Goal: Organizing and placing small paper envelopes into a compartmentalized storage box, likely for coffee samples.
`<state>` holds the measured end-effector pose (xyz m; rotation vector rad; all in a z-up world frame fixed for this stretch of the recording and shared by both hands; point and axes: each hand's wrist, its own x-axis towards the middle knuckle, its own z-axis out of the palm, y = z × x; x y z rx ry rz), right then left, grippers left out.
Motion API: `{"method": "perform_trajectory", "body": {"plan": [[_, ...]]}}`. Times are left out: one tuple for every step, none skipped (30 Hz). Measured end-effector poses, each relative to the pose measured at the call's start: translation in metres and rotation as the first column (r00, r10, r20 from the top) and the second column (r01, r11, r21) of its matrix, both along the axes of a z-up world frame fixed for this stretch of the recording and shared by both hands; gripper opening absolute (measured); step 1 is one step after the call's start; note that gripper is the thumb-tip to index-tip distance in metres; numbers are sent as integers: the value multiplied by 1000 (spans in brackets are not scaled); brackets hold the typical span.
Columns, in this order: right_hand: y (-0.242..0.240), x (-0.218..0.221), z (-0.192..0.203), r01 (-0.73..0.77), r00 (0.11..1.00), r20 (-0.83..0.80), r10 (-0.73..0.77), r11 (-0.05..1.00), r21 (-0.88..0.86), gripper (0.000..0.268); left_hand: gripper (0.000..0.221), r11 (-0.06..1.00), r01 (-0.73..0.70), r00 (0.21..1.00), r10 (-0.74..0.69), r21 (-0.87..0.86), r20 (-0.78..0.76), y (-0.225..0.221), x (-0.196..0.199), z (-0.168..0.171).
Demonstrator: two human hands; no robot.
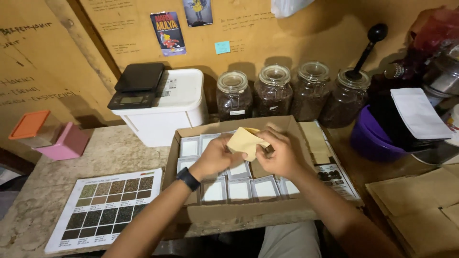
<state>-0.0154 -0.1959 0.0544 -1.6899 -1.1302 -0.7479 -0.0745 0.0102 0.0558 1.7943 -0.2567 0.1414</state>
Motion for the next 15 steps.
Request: {"method": "perform_trajectory", "body": {"plan": [[-1, -1, -1, -6, 1000, 0, 6, 1000, -1, 22, 32, 1000, -6, 1000, 6, -1, 0, -2, -1, -2], [-1, -2, -3, -22, 995, -96, 25, 999, 28, 33, 29, 1000, 19, 1000, -19, -4, -2, -3, -1, -4], [-3, -4, -5, -32, 981, -190, 43, 998, 59, 44, 27, 999, 48, 999, -48, -6, -4, -5, -1, -5], [-4, -6, 1, -34, 981, -190, 44, 998, 59, 44, 27, 999, 46, 999, -46, -6, -4, -9, -1, -2], [-7, -8, 7, -47, 967, -248, 66, 996, 80, 52, 32, 997, 60, 997, -63, -48, -51, -13, -1, 2], [-9, -11, 13, -60, 949, -304, 88, 993, 101, 62, 38, 993, 72, 992, -81, -91, -97, -17, -1, 6], [-12, -9, 18, -59, 949, -303, 87, 993, 100, 62, 38, 993, 73, 992, -82, -92, -96, -20, 0, 9], [-15, -7, 23, -41, 938, -339, 73, 994, 101, 57, 40, 990, 47, 994, -60, -131, -96, -23, 0, 11], [-18, -5, 28, -20, 926, -374, 58, 994, 103, 53, 43, 985, 24, 994, -40, -168, -97, -27, 2, 15], [-16, 0, 18, -16, 926, -373, 54, 994, 104, 53, 43, 985, 28, 994, -44, -168, -96, -28, 2, 13], [-14, 5, 7, 60, 931, -361, -41, 997, 40, 35, 41, 977, -20, 993, -6, -213, -119, -30, 3, 11], [-11, 10, -3, 136, 929, -344, -136, 990, -22, 19, 40, 965, -68, 989, 31, -255, -145, -31, 4, 9], [-13, 8, -3, 141, 929, -343, -139, 990, -18, 19, 40, 966, -63, 989, 27, -252, -143, -30, 7, 4], [-16, 6, -4, 104, 881, -456, -124, 992, -68, 12, 34, 962, -68, 986, 25, -264, -163, -28, 10, -2], [-17, 4, -4, 57, 818, -564, -111, 992, -113, 11, 29, 958, -76, 983, 26, -276, -183, -26, 12, -8]]}}
